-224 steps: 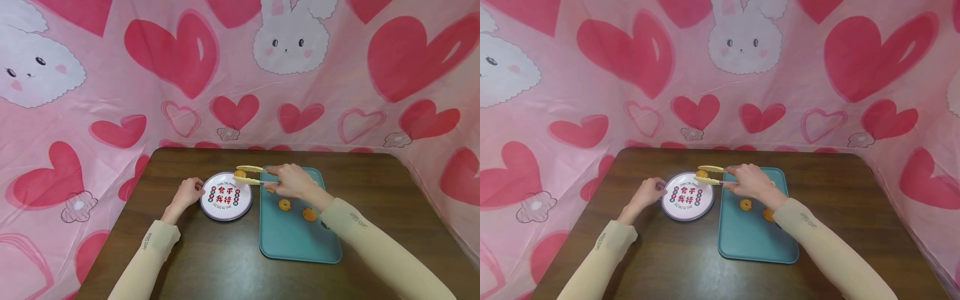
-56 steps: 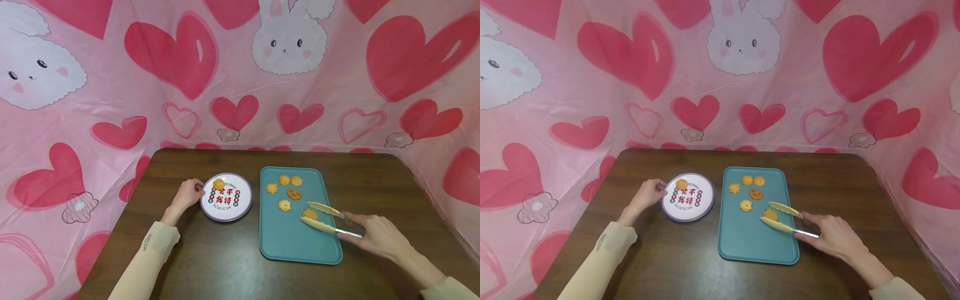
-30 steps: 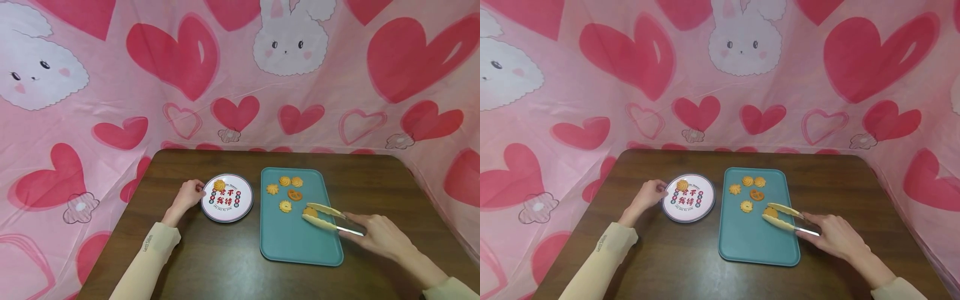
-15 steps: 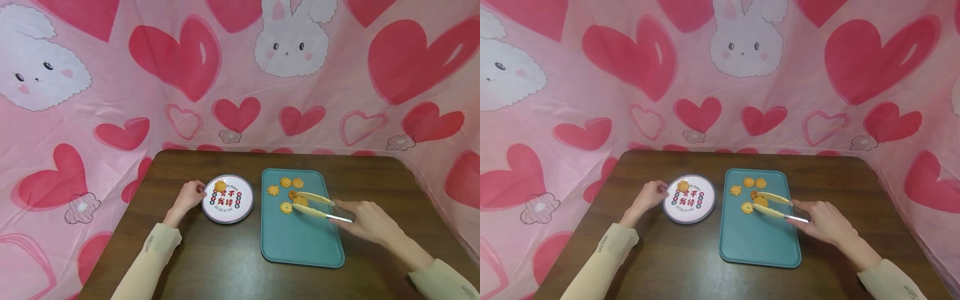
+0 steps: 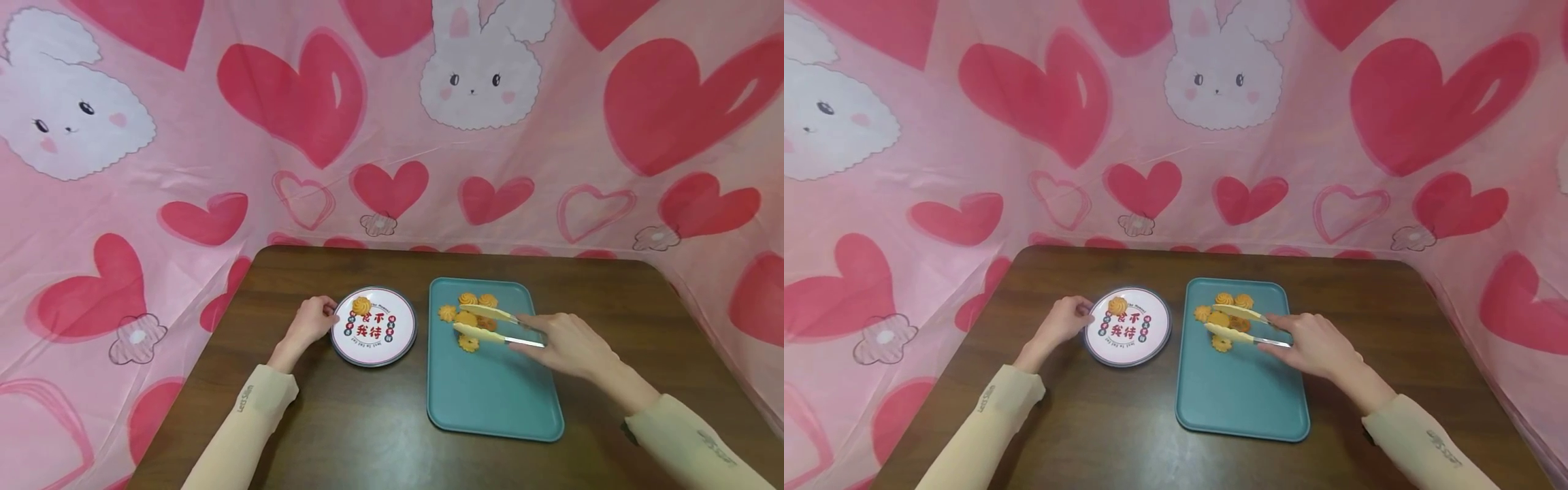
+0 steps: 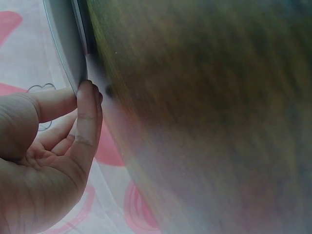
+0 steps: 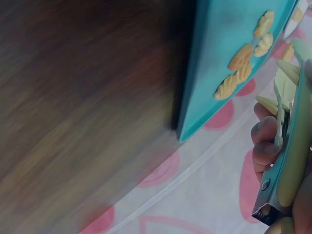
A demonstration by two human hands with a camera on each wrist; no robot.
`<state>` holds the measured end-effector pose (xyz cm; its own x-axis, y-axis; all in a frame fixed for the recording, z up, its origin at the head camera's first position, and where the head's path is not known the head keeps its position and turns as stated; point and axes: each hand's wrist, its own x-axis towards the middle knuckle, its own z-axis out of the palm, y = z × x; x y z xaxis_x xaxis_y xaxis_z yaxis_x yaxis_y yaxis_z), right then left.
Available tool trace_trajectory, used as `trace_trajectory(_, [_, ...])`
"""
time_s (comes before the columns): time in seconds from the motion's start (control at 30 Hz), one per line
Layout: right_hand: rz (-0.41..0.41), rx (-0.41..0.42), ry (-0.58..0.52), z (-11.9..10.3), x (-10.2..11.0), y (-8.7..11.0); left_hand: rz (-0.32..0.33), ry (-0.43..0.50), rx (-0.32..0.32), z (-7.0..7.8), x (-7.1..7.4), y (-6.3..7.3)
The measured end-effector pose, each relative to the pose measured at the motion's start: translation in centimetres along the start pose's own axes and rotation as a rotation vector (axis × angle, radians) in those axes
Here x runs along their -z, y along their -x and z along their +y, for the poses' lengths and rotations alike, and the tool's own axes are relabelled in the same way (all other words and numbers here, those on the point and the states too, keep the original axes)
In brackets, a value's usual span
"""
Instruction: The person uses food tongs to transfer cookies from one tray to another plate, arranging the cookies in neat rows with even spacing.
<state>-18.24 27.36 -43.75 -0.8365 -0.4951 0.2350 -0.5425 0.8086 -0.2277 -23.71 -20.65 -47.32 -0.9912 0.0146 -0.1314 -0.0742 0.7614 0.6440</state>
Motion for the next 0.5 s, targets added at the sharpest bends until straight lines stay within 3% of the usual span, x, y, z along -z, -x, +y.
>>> trace_trajectory(0.2, [-0.013, 0.006, -0.026, -0.6, -0.9, -1.9, 0.007, -0.032, -0.043, 0.0, 0.1, -0.1])
trace_trajectory(0.5, [-0.012, 0.044, -0.045, -1.6, -2.0, -4.9, -0.007, -0.017, -0.015, 0.2, 0.3, -0.1])
